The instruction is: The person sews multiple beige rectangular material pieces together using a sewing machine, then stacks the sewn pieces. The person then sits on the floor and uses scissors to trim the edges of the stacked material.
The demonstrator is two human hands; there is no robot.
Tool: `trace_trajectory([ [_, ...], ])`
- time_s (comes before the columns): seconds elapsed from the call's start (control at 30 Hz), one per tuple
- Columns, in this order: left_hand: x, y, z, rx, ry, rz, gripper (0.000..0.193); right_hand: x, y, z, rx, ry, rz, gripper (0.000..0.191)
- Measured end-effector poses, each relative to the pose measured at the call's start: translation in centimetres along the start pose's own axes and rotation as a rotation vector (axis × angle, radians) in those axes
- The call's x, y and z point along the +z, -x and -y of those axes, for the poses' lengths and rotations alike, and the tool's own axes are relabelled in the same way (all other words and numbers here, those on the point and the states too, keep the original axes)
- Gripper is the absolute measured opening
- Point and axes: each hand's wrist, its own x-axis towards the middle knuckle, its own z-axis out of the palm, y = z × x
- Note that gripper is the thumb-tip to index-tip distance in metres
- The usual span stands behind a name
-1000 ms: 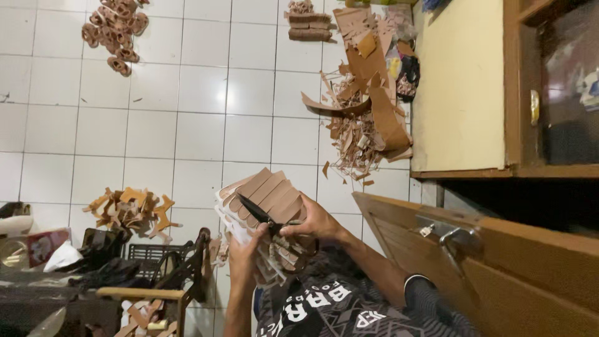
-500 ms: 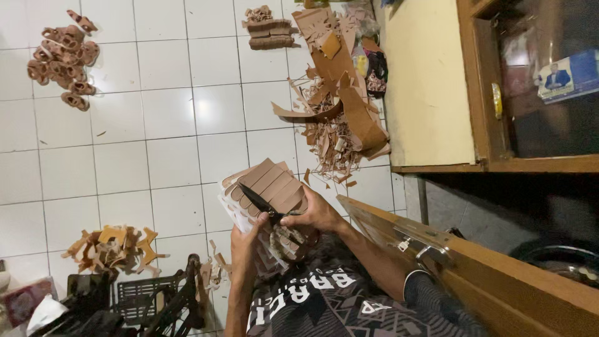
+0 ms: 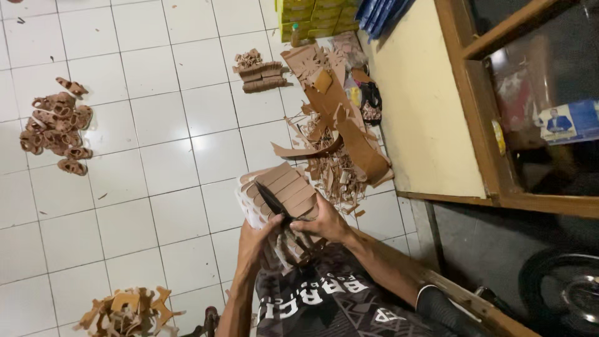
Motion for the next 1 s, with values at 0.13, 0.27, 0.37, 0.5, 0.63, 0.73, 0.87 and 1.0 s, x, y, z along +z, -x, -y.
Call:
trace_trajectory([
  [0.13, -0.6, -5.2, -4.7, 0.057, -0.007, 0.035, 0.049, -0.9, -5.3, 2.5, 0.039, 0.015, -0.058, 0.104],
  [0.27, -1.2, -8.6, -7.4, 0.025, -0.078, 0.031, 0.051, -1.1, -8.5, 2.7, 0.197, 0.099, -0.146, 0.1],
  [0.37, -0.8, -11.0, -8.6, 0.048, -0.083, 0.052, 0.053, -1.7, -10.4, 1.8, 0.16, 0.026, -0.174, 0.102],
  [0.5, -0.2, -13.1, -10.0, -0.045, -0.114, 0.079, 0.054, -2.9, -12.3, 1.3, 0.243, 0.041, -0.172, 0.109],
  [0.63, 0.8, -15.1, -12.4, 0.018, -0.135, 0.078, 0.054, -4.1, -14.8, 2.8, 0.104, -0.092, -0.182, 0.104],
  [0.73, 1.5, -17.0, -14.5, 0.057, -0.103, 0.051, 0.054, -5.7, -18.0, 4.5, 0.042, -0.111, -0.156, 0.102],
  [0.87, 2.2, -20.2, -16.6, 0.068, -0.056, -0.019, 0.053, -8.3, -22.9, 6.3, 0.057, -0.023, -0.083, 0.096],
  [1.0, 3.4, -25.0, -18.4, 0.095, 0.029, -0.054, 0.051, -11.2, -28.2, 7.6, 0.06, 0.073, -0.025, 0.098],
])
